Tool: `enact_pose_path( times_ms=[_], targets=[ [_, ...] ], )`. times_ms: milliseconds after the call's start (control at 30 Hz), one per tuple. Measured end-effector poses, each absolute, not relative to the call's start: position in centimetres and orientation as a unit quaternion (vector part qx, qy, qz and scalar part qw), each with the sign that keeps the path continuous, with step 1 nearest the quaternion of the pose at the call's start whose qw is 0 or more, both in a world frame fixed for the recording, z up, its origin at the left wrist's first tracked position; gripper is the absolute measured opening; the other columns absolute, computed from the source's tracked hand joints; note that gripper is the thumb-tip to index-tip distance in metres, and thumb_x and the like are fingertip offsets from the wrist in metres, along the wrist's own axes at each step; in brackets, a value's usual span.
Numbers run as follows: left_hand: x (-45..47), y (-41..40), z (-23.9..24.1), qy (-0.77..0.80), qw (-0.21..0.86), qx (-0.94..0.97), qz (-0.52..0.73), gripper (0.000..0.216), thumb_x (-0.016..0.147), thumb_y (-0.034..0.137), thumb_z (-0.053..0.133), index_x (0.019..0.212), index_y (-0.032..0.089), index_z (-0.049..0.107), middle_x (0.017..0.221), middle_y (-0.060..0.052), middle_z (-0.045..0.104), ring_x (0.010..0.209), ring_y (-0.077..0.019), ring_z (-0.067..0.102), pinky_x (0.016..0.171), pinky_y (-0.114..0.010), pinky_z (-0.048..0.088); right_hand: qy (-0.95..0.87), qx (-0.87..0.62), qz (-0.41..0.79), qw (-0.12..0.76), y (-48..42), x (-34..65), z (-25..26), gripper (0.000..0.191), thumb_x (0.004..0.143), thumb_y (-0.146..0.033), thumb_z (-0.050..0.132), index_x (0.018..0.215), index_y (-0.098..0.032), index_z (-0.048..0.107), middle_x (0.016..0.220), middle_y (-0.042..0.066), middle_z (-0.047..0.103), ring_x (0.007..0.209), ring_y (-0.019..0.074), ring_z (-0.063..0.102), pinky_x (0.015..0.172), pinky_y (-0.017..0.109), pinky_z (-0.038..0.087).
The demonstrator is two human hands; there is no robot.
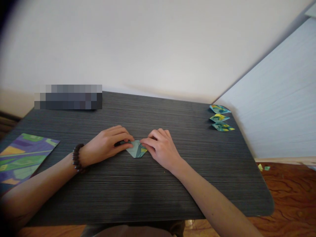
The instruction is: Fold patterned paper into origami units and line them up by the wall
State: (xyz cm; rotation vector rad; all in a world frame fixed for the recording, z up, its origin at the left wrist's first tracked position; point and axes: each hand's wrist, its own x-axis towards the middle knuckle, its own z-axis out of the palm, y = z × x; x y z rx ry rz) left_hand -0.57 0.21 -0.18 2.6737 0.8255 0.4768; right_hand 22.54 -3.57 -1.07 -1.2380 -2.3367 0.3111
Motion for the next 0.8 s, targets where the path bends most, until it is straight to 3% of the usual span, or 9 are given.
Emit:
enact_pose_path(
  times_ms=[267,567,800],
  targets=[
    [-0.6,-0.3,-0.2,0.24,0.055,0.954,0.171,0.018,0.091,0.024,0.046,0.092,0.018,0.063,0.086,-0.005,0.06,0.08,-0.0156,0.052,0.075,-0.029,0.045,-0.891,-0.401,0.05,0.207,-3.7,23.6,-0.9,0.024,0.093,-0.026,0.046,0.104,-0.028,0.066,0.086,0.003,0.062,0.086,0.016,0.049,0.077,0.034,0.031],
    [-1.0,-1.5,0.1,0.182,-0.041,0.968,0.17,0.019,0.091,0.015,0.045,0.103,0.016,0.06,0.093,-0.007,0.065,0.089,-0.0187,0.056,0.075,-0.031,0.045,-0.917,-0.364,-0.018,0.159,-4.7,24.1,-0.7,0.031,0.095,-0.021,0.04,0.118,-0.034,0.057,0.095,0.001,0.064,0.093,0.0179,0.047,0.079,0.037,0.027],
    [-1.7,-2.8,0.0,0.187,-0.06,0.968,0.155,0.023,0.09,0.015,0.045,0.109,0.014,0.058,0.093,-0.007,0.065,0.092,-0.0202,0.057,0.076,-0.033,0.045,-0.913,-0.385,-0.048,0.125,-5.7,23.6,-0.8,0.031,0.095,-0.021,0.039,0.12,-0.027,0.056,0.094,0.004,0.064,0.095,0.0202,0.047,0.078,0.039,0.027]
  ],
)
